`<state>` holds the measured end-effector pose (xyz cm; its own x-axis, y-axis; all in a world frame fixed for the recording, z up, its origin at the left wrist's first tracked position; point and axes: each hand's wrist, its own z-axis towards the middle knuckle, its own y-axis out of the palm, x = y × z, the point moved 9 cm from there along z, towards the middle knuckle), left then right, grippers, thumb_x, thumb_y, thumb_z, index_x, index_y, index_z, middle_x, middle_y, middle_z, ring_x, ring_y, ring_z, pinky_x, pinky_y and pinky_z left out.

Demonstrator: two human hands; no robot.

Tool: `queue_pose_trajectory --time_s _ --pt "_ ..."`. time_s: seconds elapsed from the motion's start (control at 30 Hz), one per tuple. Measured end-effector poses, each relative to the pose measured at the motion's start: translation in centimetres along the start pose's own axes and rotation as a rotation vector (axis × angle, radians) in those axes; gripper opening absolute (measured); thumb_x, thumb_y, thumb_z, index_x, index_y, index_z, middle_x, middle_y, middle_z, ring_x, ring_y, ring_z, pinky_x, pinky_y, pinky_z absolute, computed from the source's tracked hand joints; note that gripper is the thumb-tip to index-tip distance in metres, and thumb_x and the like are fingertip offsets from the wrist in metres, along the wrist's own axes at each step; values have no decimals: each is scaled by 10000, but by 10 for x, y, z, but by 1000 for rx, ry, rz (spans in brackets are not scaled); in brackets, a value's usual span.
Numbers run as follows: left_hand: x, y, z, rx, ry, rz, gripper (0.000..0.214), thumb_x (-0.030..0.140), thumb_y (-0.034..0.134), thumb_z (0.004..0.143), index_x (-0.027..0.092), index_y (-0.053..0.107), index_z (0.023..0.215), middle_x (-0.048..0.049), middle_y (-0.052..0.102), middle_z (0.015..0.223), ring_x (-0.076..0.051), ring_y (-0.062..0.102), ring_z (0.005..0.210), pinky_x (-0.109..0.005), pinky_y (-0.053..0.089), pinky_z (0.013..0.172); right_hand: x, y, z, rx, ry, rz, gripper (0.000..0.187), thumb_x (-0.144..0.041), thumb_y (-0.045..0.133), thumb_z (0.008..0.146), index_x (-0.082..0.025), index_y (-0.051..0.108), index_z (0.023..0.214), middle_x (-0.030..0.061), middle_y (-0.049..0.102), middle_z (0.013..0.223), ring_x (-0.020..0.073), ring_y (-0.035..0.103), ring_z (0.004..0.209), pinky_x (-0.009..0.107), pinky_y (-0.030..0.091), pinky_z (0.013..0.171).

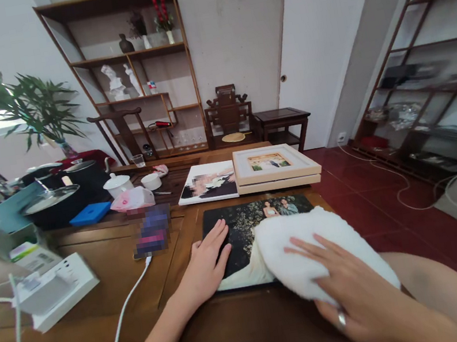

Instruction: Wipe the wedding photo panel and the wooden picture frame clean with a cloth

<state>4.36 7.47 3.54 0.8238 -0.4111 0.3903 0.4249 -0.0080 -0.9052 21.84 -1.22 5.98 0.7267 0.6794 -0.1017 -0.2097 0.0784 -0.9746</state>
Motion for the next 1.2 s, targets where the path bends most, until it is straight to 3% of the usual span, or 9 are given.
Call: queue_pose_trajectory --time_s 0.17,0.3,0.4,0.6,0.73,0.9,1.03,1.1,1.2 --pt "1 -1 -1 1 7 -6 422 262 345 916 183 394 1328 -92 327 1444 -189 265 1344 -423 314 1027 73 1 42 35 148 -129 316 -204 432 786 -133 654 1000 143 450 1346 285 321 1289 521 258 1039" --pt "0 -1 -2 -1 3 7 427 268 334 922 172 384 1335 -85 312 1451 -176 259 1347 -420 314 1029 91 6 63 28 141 -189 335 -205 428 797 -123 641 1042 132 346 1417 316 228 1323 554 204 1046" --pt "0 -1 -2 -4 0 14 426 268 324 925 177 379 1338 -75 309 1452 -167 258 1348 -415 317 1028 72 10 57 11 106 -148 285 -200 434 799 -150 683 929 99 280 1453 315 147 1344 549 134 1066" --pt "-2 0 -1 14 -6 17 422 268 326 923 183 386 1333 -79 316 1449 -175 270 1343 -431 307 1032 -4 14 15 -74 24 -2 181 -175 510 700 -178 690 685 36 166 1491 332 59 1351 553 47 1077" --pt "-1 0 -1 20 8 6 423 258 337 918 190 387 1332 -84 322 1445 -188 280 1339 -442 317 1020 -24 12 2 -130 -35 51 275 -154 524 635 -187 697 846 42 208 1476 330 109 1348 553 102 1081" --pt "0 -2 -2 17 9 -8 419 252 349 914 206 398 1327 -87 336 1439 -193 289 1335 -439 327 1013 38 -1 23 -18 61 13 216 -153 451 720 -172 657 780 59 347 1424 275 216 1334 526 173 1079" --pt "2 -4 -2 16 14 -20 412 253 345 917 191 406 1320 -89 335 1440 -187 279 1340 -426 331 1011 95 1 55 22 162 -13 298 -178 419 784 -112 650 960 140 421 1368 290 287 1305 551 181 1064" --pt "2 -5 -2 14 8 -24 413 257 340 921 186 400 1323 -87 327 1445 -181 270 1343 -421 325 1016 104 3 64 15 182 -19 338 -187 406 803 -100 632 1039 144 433 1358 295 283 1306 568 166 1059" --pt "1 -4 -1 7 -10 -25 417 260 329 925 180 384 1330 -88 321 1449 -174 262 1346 -416 311 1026 84 5 62 2 167 -7 341 -181 410 795 -124 633 1046 114 403 1384 294 239 1323 583 139 1057"
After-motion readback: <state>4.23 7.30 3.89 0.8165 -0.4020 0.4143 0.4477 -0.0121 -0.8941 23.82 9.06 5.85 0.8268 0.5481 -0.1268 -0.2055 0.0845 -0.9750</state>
